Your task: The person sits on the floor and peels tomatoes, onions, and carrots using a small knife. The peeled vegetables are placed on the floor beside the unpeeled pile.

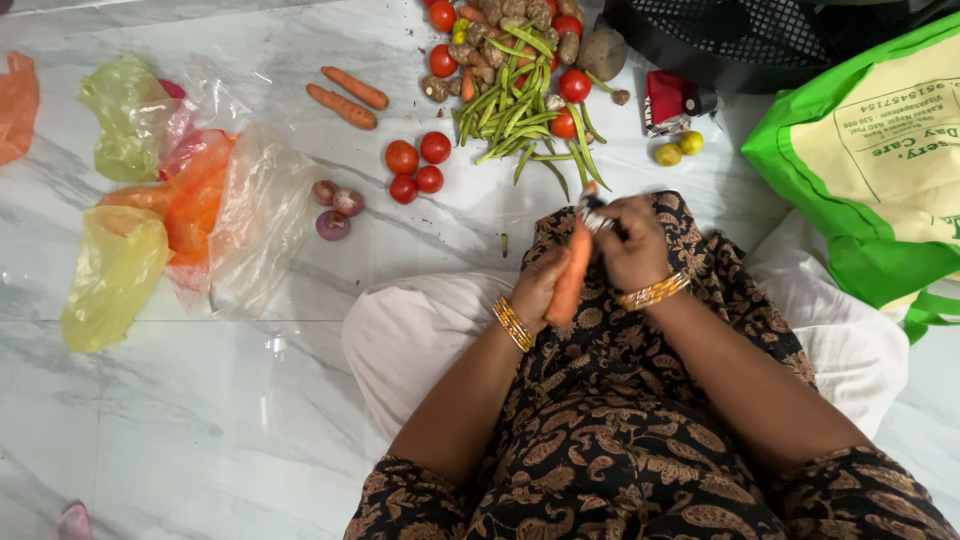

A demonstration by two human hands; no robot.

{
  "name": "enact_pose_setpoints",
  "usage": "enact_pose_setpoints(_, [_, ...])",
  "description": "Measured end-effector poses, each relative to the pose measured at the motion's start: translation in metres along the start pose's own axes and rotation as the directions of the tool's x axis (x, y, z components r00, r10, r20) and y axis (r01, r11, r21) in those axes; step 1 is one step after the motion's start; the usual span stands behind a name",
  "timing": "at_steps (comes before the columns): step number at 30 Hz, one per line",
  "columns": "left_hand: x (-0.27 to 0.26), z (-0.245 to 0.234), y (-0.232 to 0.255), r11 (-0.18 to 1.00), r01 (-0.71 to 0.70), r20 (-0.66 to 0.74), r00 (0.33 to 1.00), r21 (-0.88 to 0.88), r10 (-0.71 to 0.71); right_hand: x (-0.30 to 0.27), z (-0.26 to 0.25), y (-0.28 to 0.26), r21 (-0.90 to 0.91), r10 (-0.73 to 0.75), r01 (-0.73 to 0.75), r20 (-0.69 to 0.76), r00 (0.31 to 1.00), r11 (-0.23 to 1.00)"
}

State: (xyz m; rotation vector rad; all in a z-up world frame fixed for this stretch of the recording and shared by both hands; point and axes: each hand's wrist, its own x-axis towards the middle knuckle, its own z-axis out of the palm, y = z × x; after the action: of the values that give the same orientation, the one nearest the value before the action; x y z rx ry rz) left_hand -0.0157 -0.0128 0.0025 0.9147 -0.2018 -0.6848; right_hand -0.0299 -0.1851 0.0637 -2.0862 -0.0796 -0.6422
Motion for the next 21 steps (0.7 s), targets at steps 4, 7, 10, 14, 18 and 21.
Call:
enact_pose_setpoints(4, [0.004,-0.014,0.002,0.988,-0.111,-0.157,0.983,-0.112,0.093,-0.034,0.015,-0.017,0.234,-0.075,0.029,0.189,0.979,0.972])
enact_pose_setpoints(7, [0.003,-0.034,-0.009,0.982,-0.097,-0.312,0.949,-0.165,0.041,-0.056,0.012,-0.032,0.306,-0.113,0.006,0.335,0.935,0.952])
enact_pose_setpoints(10, [0.004,-0.048,-0.03,0.975,-0.063,-0.366,0.93,-0.212,-0.02,-0.06,0.005,-0.036,0.25,-0.081,-0.029,0.419,0.905,0.968])
enact_pose_setpoints(14, [0.019,-0.049,-0.048,0.931,-0.28,0.008,0.957,-0.235,0.29,-0.045,0.014,-0.02,0.279,-0.12,0.044,0.26,0.958,0.959])
enact_pose_setpoints(18, [0.008,-0.02,-0.043,0.993,-0.084,-0.072,0.993,0.088,0.091,-0.027,0.013,0.007,0.188,0.211,-0.242,0.168,0.963,0.952])
enact_pose_setpoints(21, [-0.003,0.004,-0.023,0.911,0.113,-0.207,0.978,0.396,-0.032,-0.009,0.012,0.023,0.507,0.45,-0.42,0.071,0.89,0.752])
